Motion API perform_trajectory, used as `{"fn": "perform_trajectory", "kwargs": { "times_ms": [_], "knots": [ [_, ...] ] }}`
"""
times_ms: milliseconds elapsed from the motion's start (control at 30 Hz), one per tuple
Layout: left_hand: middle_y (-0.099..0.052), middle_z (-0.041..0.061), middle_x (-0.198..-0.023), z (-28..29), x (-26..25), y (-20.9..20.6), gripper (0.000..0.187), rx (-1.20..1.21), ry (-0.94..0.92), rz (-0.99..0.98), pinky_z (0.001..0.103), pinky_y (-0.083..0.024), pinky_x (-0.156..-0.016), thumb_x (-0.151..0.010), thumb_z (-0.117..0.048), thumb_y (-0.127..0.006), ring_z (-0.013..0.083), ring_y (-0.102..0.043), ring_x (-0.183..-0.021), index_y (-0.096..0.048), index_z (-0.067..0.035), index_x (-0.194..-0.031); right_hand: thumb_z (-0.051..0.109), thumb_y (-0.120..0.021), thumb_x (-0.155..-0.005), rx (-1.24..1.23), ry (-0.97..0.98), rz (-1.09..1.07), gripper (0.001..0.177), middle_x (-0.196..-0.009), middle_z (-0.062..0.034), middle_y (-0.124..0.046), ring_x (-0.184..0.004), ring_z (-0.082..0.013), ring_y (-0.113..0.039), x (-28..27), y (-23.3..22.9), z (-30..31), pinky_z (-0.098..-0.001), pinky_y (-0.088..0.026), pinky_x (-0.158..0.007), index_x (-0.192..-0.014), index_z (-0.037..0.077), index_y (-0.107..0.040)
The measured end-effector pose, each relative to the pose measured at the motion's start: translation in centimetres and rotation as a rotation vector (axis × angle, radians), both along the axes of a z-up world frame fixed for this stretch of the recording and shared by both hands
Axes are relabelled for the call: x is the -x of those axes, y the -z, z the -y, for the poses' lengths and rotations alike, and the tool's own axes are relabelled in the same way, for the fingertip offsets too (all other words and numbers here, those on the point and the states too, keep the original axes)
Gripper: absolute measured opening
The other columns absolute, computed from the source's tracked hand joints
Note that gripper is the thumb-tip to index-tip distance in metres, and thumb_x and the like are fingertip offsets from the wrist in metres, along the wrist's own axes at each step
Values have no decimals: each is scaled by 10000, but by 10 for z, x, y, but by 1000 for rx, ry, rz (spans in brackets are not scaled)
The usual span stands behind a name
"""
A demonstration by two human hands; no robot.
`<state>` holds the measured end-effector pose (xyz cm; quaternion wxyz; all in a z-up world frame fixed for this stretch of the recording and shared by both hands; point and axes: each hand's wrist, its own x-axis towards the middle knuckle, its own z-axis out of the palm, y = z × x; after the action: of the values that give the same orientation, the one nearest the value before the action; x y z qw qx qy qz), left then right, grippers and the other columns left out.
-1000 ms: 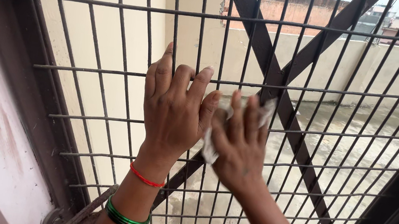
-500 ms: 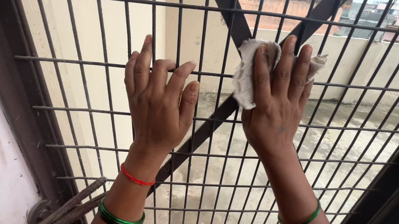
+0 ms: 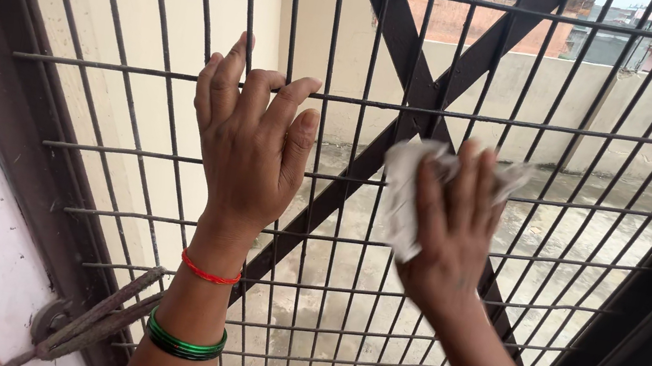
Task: The person wipes a metal window grille with a white cloth. They hold the grille with one hand and scrub the bars with the other, moving systematically across the surface.
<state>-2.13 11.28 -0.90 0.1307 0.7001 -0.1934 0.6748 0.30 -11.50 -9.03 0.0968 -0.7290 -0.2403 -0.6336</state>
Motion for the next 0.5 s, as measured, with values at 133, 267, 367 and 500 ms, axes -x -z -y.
{"fn": "perform_trajectory", "kwargs": {
  "times_ms": [133, 267, 367, 500],
  "knots": [
    [-620, 79, -1087, 0, -4, 1, 433, -4, -14, 7, 549, -183, -1254, -1141, -401, -369, 352, -411, -1425, -701, -134, -1221, 156, -652, -1037, -77, 161, -81, 685, -1715, -190, -76, -1603, -325, 31, -35, -20, 23, -510, 12, -1309, -1636, 203, -323],
    [-613, 76, -1076, 0, -5, 3, 433, 3, -18, 8, 554, -187, -1255, -1142, -399, -364, 351, -408, -1435, -702, -140, -1221, 276, -680, -953, 165, 67, -72, 772, -1667, -171, 9, -1526, -337, 88, -23, 67, -20, -552, 76, -1221, -1599, 250, -258],
    [-615, 77, -1095, -1, -4, 3, 432, -7, -15, 5, 552, -188, -1256, -1144, -406, -364, 350, -406, -1438, -699, -145, -1225, 241, -675, -890, 308, -82, -292, 781, -1636, -193, -74, -1493, -375, 64, 13, 123, -38, -566, 61, -1224, -1563, 176, -285],
    [-620, 61, -1085, -3, -6, 1, 434, -10, -29, 15, 555, -190, -1256, -1132, -426, -375, 337, -421, -1414, -701, -154, -1218, 251, -655, -874, 180, -252, -217, 734, -1641, -183, -181, -1535, -349, -75, 31, 99, -21, -560, -21, -1250, -1518, 88, -343]
  ]
}}
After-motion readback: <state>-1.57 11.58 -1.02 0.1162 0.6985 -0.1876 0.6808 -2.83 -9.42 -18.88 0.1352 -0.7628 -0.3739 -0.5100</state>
